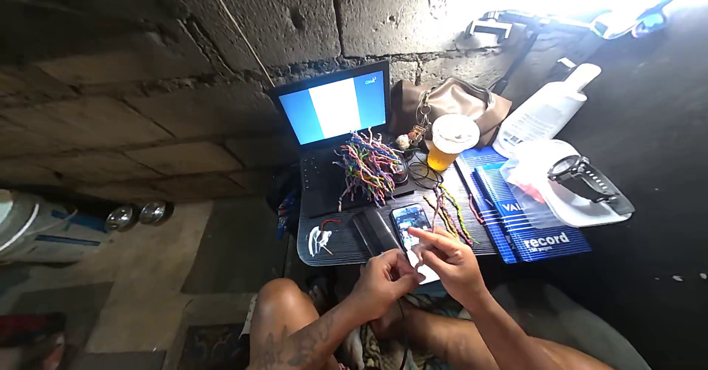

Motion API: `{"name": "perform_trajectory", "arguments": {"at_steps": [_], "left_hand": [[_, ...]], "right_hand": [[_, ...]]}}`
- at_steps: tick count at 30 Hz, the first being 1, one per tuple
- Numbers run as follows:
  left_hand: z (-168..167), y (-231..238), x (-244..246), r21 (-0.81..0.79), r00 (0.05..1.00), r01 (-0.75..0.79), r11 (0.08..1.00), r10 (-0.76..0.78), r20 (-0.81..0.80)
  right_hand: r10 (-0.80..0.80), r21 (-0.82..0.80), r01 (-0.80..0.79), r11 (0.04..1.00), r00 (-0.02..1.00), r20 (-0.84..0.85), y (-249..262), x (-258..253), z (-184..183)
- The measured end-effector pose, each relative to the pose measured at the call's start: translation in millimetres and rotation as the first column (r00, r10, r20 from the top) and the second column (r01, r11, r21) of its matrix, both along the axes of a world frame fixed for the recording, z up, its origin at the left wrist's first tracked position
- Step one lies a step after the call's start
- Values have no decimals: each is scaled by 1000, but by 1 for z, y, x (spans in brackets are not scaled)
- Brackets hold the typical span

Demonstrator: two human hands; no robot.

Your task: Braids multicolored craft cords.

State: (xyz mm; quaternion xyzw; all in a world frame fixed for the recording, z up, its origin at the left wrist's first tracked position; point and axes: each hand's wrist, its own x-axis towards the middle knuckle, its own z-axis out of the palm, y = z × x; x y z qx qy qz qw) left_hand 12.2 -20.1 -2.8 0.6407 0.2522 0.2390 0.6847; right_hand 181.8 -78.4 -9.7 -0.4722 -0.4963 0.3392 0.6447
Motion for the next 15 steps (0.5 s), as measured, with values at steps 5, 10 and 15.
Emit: {"name": "perform_trajectory", "arguments": {"at_steps": [5,10,15], "left_hand": [[3,11,-2,-171,997,-32,985,43,61],[7,21,-10,-540,957,171,824,-9,289],[-3,10,-8,-636,902,405,657,-172,397]], "right_hand": [[84,53,-78,996,989,-123,4,10,-3],[94,-9,-102,995,941,-324,9,23,-3],[484,5,-527,850,778,-400,9,18,-17]]}}
